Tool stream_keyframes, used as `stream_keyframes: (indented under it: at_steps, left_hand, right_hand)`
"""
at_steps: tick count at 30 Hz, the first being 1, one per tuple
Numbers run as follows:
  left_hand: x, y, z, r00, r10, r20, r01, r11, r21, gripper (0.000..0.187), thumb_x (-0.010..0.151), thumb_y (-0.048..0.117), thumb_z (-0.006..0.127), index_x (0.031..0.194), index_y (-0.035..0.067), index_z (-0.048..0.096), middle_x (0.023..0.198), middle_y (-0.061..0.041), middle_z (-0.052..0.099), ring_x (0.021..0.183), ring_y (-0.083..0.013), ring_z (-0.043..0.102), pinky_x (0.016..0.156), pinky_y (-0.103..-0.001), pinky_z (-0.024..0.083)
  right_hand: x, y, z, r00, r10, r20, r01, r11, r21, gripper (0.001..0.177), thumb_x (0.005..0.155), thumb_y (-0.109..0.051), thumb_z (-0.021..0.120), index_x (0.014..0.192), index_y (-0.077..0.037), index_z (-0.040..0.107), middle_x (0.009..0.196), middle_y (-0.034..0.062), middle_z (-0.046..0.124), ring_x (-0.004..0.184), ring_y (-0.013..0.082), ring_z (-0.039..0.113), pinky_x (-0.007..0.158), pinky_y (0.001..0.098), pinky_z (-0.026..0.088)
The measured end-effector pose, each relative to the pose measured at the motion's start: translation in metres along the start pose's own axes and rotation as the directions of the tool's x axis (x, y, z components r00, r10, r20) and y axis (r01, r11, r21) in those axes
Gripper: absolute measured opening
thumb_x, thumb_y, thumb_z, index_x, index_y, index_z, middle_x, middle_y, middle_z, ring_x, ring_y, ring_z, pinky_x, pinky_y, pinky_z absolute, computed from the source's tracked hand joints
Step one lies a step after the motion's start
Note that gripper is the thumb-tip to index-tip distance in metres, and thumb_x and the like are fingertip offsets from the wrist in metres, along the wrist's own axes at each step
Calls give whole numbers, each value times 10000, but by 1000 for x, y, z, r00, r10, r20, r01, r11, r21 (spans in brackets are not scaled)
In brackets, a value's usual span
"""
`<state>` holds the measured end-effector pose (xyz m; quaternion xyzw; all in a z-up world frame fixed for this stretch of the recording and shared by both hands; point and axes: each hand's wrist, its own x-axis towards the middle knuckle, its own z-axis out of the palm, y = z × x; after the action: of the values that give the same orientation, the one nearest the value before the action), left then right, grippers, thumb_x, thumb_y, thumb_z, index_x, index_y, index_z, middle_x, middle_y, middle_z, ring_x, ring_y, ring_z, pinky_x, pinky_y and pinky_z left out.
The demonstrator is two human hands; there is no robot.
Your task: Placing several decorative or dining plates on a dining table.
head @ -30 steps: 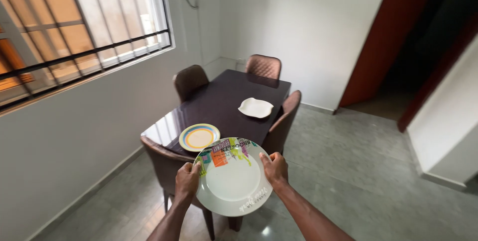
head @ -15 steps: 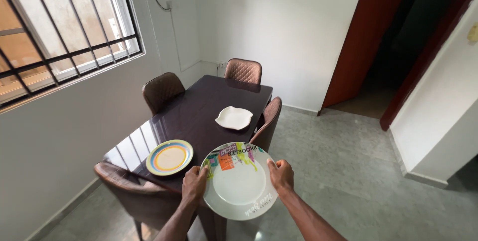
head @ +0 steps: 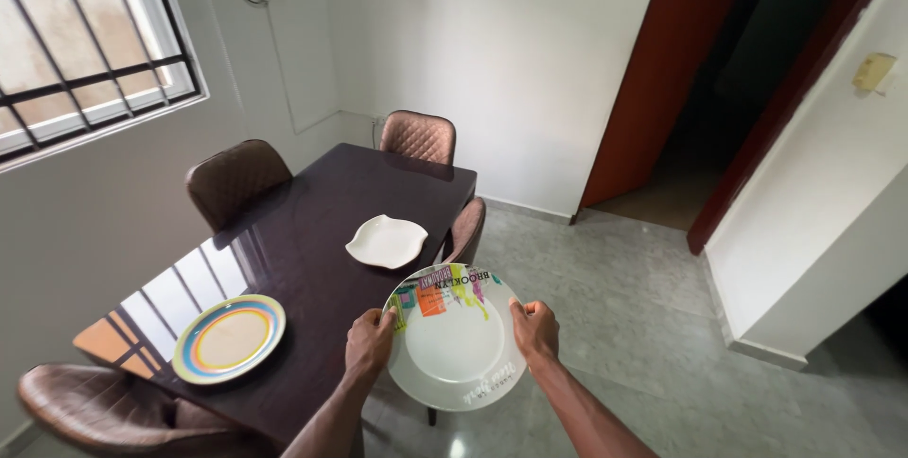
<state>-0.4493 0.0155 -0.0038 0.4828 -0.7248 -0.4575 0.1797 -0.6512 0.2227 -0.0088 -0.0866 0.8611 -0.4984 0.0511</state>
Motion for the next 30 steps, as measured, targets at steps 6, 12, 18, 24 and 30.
stream_keyframes:
  at_steps: [6, 12, 18, 24, 30]
  left_hand:
    - [43, 25, 57, 999, 42, 8, -42, 998, -54, 515, 920, 501, 605, 1188, 87, 752, 1027, -162, 798, 958, -303, 777, 874, -439, 579]
    - [102, 54, 108, 997, 56, 60, -52, 997, -54, 492, 930, 485, 617, 1179, 84, 757, 1008, -170, 794, 932, -314, 781, 848, -425, 587]
    - [187, 77, 159, 983, 177, 53, -174, 983, -62, 479, 921, 482, 610, 1062, 57, 780, 948, -184, 787, 882, -319, 754, 806, -431, 563]
    - [258, 128, 183, 976, 135, 173, -128, 991, -49, 522, 943, 496, 600, 966, -6, 742, 849, -204, 762, 782, -307, 743, 764, -428, 568]
    - [318, 161, 206, 951, 159, 264, -126, 983, -136, 522, 947, 468, 603, 913, -38, 723, 770, -167, 733, 712, -236, 689, 701, -401, 542]
  right_hand:
    - [58, 13, -13, 998, 63, -19, -64, 998, -17, 416, 899, -431, 668, 936, -18, 703, 915, 168, 765, 866, 326, 753, 776, 457, 579]
    - [135, 26, -8, 995, 27, -97, -32, 998, -50, 400, 911, -403, 667, 939, -6, 716, 919, 172, 767, 881, 337, 743, 794, 454, 566]
    - [219, 49, 19, 989, 32, -142, -39, 998, -50, 369, 900, -375, 681, 939, -9, 714, 905, 170, 769, 867, 333, 751, 786, 445, 568]
    - [293, 29, 33, 988, 59, -141, -65, 997, -42, 335, 921, -349, 687, 965, -17, 706, 908, 143, 760, 844, 303, 725, 767, 433, 555]
    - [361, 21, 54, 987, 121, -102, -116, 992, 58, 315, 939, -317, 677, 1006, -10, 695, 908, 122, 745, 802, 245, 687, 735, 401, 546]
